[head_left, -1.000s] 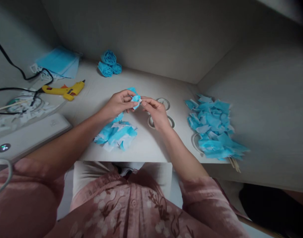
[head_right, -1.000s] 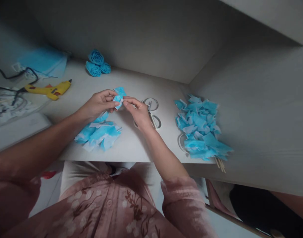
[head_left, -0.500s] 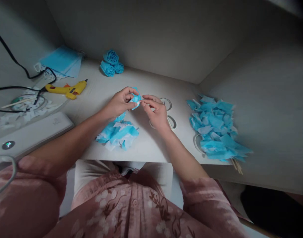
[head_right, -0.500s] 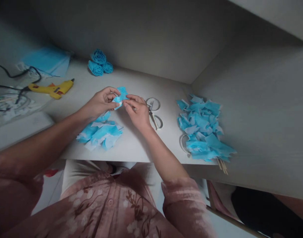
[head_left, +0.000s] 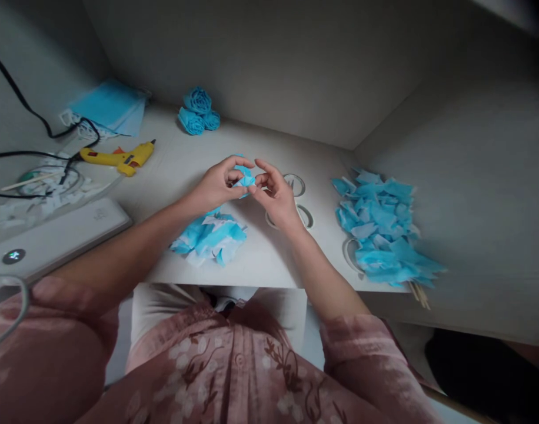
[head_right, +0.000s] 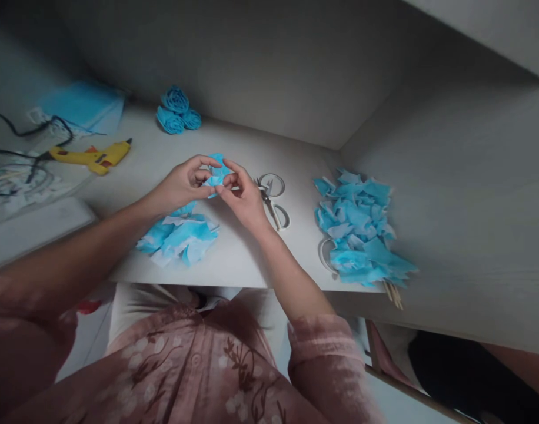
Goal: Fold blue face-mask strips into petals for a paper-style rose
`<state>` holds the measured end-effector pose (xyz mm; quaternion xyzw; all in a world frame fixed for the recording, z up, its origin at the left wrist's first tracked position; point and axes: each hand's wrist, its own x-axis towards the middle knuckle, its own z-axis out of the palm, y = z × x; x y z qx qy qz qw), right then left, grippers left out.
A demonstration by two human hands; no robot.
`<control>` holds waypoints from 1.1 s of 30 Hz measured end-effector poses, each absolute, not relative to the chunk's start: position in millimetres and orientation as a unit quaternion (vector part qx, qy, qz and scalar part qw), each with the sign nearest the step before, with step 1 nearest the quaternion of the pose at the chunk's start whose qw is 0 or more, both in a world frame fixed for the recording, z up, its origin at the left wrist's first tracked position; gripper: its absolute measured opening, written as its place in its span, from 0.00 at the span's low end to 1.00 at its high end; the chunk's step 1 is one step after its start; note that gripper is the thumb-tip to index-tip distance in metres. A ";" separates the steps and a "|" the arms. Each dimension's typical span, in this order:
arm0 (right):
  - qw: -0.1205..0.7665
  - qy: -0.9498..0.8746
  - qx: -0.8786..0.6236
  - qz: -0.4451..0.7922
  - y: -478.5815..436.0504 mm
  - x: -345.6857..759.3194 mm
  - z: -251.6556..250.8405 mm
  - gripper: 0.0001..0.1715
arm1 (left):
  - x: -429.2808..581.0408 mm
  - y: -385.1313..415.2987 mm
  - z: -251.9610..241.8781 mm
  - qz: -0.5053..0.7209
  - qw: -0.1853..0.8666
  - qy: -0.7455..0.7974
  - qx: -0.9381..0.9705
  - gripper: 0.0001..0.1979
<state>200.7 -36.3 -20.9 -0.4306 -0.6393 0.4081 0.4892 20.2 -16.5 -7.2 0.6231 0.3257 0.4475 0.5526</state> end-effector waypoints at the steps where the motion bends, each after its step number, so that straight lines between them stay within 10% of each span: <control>1: 0.490 -0.638 -0.426 0.413 -35.8 200.6 -21.3 0.41 | 20.0 -16.4 -7.7 0.444 0.550 0.328 0.627 0.26; 33: 0.516 -0.553 -0.442 0.483 -34.0 205.7 -28.2 0.51 | 13.8 -14.4 -1.7 0.469 0.565 0.352 0.580 0.21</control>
